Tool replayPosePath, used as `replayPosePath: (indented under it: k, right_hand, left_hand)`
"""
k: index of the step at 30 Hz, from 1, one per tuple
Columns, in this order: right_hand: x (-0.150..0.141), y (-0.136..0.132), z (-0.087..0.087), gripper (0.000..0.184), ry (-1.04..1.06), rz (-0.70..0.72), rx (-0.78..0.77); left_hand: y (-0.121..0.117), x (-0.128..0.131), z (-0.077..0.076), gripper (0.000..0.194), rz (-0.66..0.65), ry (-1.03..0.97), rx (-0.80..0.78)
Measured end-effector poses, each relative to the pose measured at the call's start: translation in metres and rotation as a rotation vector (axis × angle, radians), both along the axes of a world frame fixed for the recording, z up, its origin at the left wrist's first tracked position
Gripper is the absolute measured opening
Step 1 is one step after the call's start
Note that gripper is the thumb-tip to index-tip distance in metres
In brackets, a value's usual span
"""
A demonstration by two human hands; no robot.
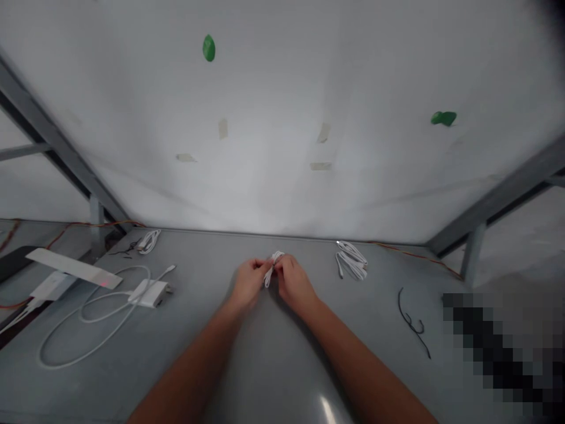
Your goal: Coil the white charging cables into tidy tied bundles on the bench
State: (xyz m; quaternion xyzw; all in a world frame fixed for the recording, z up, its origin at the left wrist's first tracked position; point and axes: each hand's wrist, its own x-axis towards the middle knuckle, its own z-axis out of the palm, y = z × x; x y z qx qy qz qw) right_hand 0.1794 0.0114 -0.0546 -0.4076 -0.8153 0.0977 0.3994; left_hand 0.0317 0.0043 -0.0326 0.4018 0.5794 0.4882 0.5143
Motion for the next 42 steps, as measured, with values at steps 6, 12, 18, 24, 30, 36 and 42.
replayPosePath:
  k: [6, 12, 18, 24, 30, 36, 42]
  right_hand:
    - [0.003, -0.007, 0.011, 0.014, 0.150, 0.053, -0.096]
    - [0.001, -0.004, 0.008, 0.024, 0.459, 0.019, -0.419]
    - [0.010, 0.006, 0.009, 0.038, 0.867, 0.132, -0.785]
    - [0.028, 0.008, 0.015, 0.042, 1.013, 0.116, -1.067]
    - [0.038, 0.018, 0.003, 0.040, 0.835, -0.012, -0.968]
    - [0.052, 0.027, -0.002, 0.035, 0.131, -0.226, -0.441]
    - [0.049, 0.019, -0.003, 0.056, -0.428, -0.367, -0.357]
  left_hand:
    - [0.005, -0.018, -0.010, 0.044, -0.189, -0.331, -0.139]
    - [0.008, -0.024, -0.006, 0.053, -0.334, -0.213, 0.002]
    - [0.001, -0.018, 0.000, 0.028, -0.335, 0.388, 0.431]
    - [-0.011, -0.011, -0.001, 0.040, -0.526, 0.597, 0.879]
    - [-0.011, -0.004, -0.010, 0.039, -0.530, 0.619, 0.829]
    - [0.008, -0.021, -0.027, 0.053, -0.429, 0.746, 0.694]
    - [0.023, -0.049, -0.040, 0.051, -0.150, 1.252, 0.412]
